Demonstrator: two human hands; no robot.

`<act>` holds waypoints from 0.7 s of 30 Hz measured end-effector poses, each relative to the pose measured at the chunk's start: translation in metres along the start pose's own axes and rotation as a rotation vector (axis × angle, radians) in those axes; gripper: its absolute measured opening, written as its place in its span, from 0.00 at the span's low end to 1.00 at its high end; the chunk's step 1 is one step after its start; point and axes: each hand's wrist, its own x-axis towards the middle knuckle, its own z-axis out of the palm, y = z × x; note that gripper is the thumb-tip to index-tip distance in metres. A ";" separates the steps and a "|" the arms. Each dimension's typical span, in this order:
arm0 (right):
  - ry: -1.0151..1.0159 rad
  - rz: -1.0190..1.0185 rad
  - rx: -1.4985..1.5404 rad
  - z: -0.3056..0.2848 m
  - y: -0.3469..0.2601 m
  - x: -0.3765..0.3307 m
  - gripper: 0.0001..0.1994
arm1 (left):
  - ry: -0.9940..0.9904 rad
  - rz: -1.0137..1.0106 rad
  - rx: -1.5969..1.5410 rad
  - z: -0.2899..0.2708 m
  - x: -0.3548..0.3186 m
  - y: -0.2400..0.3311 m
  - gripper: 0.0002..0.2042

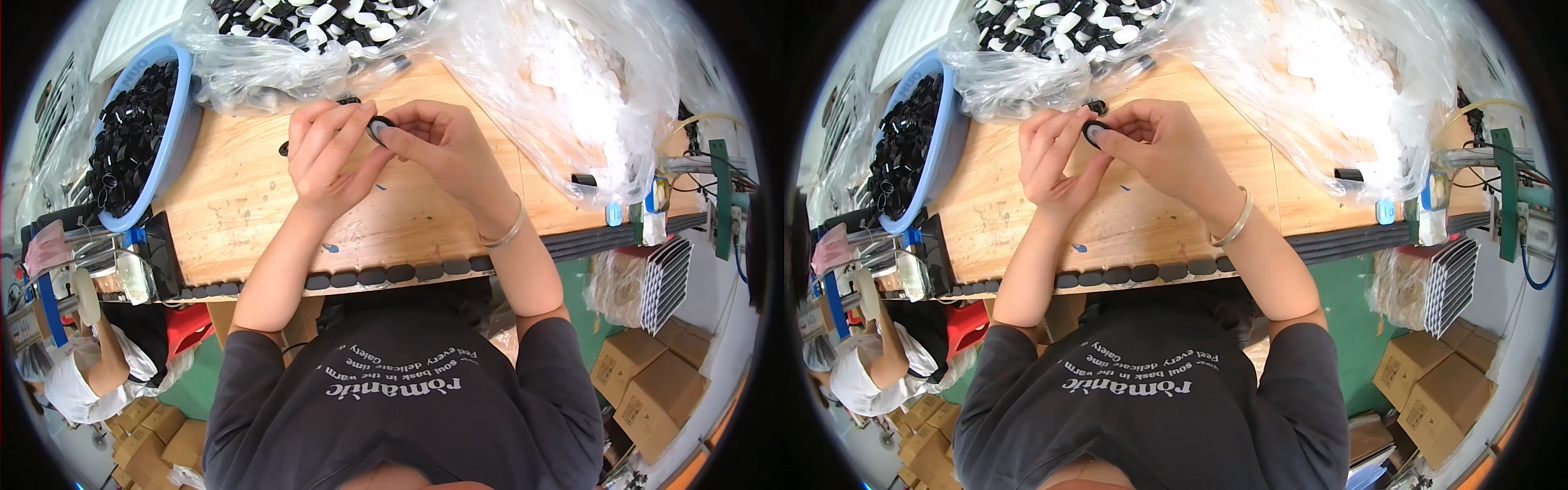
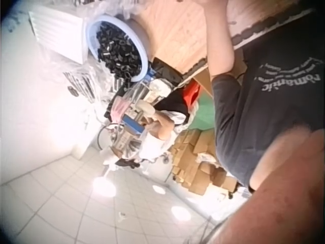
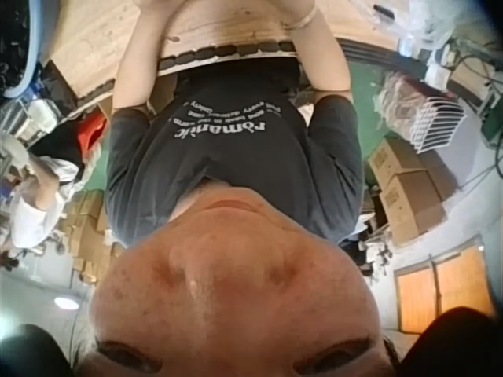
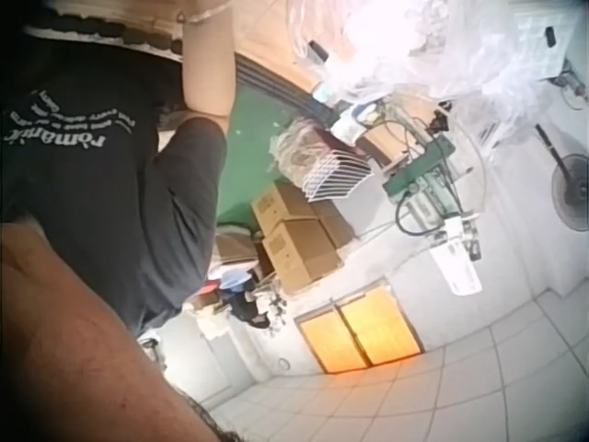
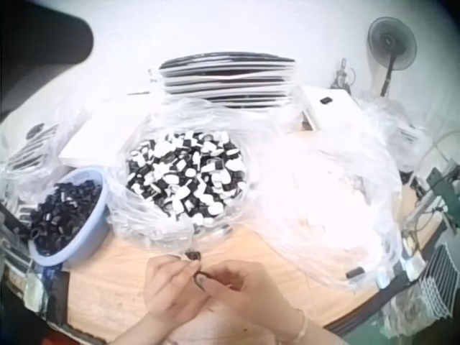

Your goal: Assembling small black plastic caps by inserting white circular pads into them.

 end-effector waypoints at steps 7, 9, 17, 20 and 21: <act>-0.020 0.029 0.041 0.002 0.007 0.003 0.08 | -0.020 -0.009 -0.017 0.000 0.001 0.000 0.26; 0.001 0.013 0.083 0.003 0.009 0.001 0.07 | -0.024 -0.009 -0.026 0.000 0.001 0.002 0.26; 0.043 0.054 0.098 0.004 0.012 0.006 0.05 | -0.053 -0.019 -0.006 0.002 0.000 0.004 0.26; 0.033 0.085 0.116 0.001 0.018 0.012 0.05 | -0.045 -0.003 0.026 0.004 -0.003 0.003 0.25; 0.017 0.103 0.150 -0.001 0.022 0.012 0.06 | -0.051 -0.004 0.028 0.005 -0.003 0.003 0.25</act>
